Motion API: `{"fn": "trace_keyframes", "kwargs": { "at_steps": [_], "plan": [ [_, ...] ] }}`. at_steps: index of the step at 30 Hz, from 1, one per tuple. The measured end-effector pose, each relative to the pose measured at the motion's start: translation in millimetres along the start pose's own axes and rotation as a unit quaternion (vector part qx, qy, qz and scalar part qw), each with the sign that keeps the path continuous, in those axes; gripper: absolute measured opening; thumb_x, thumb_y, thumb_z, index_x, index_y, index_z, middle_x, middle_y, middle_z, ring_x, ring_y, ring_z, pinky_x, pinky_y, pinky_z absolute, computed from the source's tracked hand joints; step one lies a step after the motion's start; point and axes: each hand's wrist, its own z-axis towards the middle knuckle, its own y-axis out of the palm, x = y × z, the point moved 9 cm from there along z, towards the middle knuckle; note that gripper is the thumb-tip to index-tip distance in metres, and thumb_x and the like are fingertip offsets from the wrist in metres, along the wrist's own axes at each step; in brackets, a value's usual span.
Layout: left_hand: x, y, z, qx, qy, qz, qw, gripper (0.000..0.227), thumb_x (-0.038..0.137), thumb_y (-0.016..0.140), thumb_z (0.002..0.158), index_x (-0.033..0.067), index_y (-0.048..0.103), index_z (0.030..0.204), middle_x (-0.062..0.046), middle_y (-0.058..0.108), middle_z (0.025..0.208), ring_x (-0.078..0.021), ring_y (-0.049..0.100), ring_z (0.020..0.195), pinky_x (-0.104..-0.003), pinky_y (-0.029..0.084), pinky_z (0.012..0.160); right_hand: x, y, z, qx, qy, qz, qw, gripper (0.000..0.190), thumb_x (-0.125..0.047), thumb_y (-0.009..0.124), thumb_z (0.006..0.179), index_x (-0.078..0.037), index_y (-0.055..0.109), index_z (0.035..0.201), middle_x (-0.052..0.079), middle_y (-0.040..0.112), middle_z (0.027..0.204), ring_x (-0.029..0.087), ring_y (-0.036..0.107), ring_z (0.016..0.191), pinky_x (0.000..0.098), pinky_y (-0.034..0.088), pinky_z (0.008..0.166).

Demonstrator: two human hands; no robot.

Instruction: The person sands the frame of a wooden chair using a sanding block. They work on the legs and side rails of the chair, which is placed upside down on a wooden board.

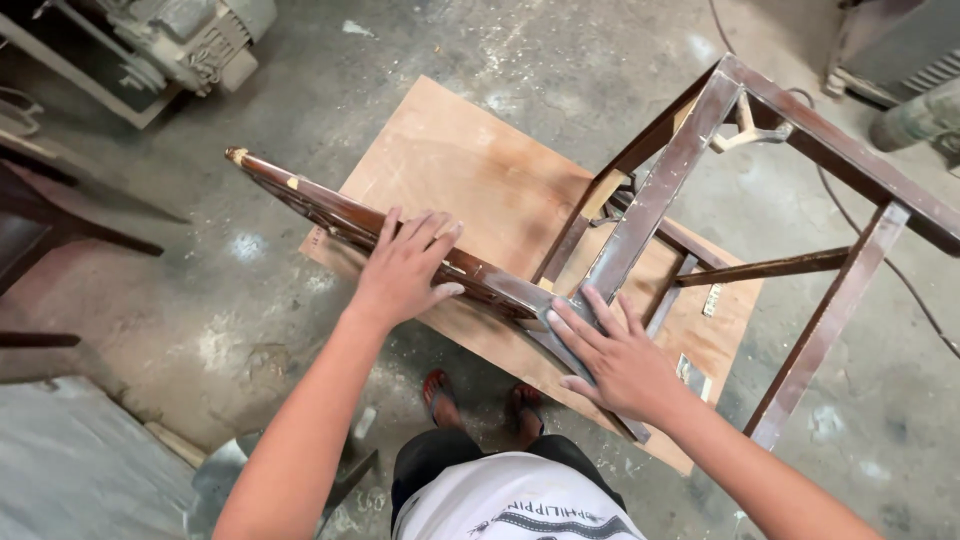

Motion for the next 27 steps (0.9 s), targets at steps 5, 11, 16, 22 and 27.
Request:
{"fn": "trace_keyframes", "kwargs": {
  "at_steps": [5,11,16,22,27],
  "plan": [
    [-13.3,40.6,4.5,0.056,0.042,-0.071,0.995,0.060,0.043,0.088,0.067,0.0134,0.067,0.115,-0.002,0.066,0.106,-0.0202,0.062,0.110,-0.052,0.029,0.119,-13.1,-1.7,37.1,-0.022,0.039,0.005,0.999,0.088,-0.070,0.044,0.093,-0.023,0.026,0.164,-0.002,0.027,0.170,0.036,0.018,0.156,0.0615,0.015,0.121],
    [-18.2,42.0,4.0,0.081,0.046,-0.126,0.988,0.059,0.039,0.091,0.064,0.0162,0.065,0.112,0.002,0.064,0.098,-0.0169,0.061,0.101,-0.046,0.035,0.112,-6.8,0.8,23.1,-0.022,0.051,-0.021,0.998,0.085,-0.069,0.045,0.090,-0.026,0.030,0.162,-0.006,0.026,0.170,0.034,0.017,0.158,0.0615,0.013,0.123],
    [-18.8,40.3,4.9,0.083,0.049,-0.132,0.987,0.060,0.039,0.091,0.064,0.0170,0.065,0.113,0.002,0.064,0.099,-0.0171,0.061,0.101,-0.046,0.035,0.110,-8.7,-3.8,39.2,-0.029,0.053,-0.023,0.998,0.087,-0.067,0.049,0.089,-0.026,0.028,0.163,-0.006,0.029,0.169,0.033,0.018,0.157,0.0611,0.014,0.123],
    [-18.7,35.2,4.7,0.074,0.039,-0.142,0.986,0.059,0.037,0.091,0.064,0.0166,0.064,0.113,0.002,0.063,0.098,-0.0175,0.061,0.102,-0.046,0.035,0.110,-2.7,-0.2,32.8,-0.016,0.048,-0.027,0.998,0.079,-0.064,0.042,0.094,-0.028,0.028,0.163,-0.008,0.028,0.169,0.031,0.018,0.158,0.0598,0.012,0.124],
    [-19.1,36.8,4.2,0.064,0.030,-0.148,0.987,0.059,0.036,0.091,0.064,0.0175,0.064,0.113,0.003,0.063,0.099,-0.0168,0.061,0.103,-0.045,0.036,0.110,-8.5,-5.9,47.3,-0.003,0.041,-0.010,0.999,0.074,-0.060,0.043,0.097,-0.027,0.031,0.161,-0.005,0.030,0.169,0.032,0.017,0.158,0.0602,0.013,0.123]
  ]
}}
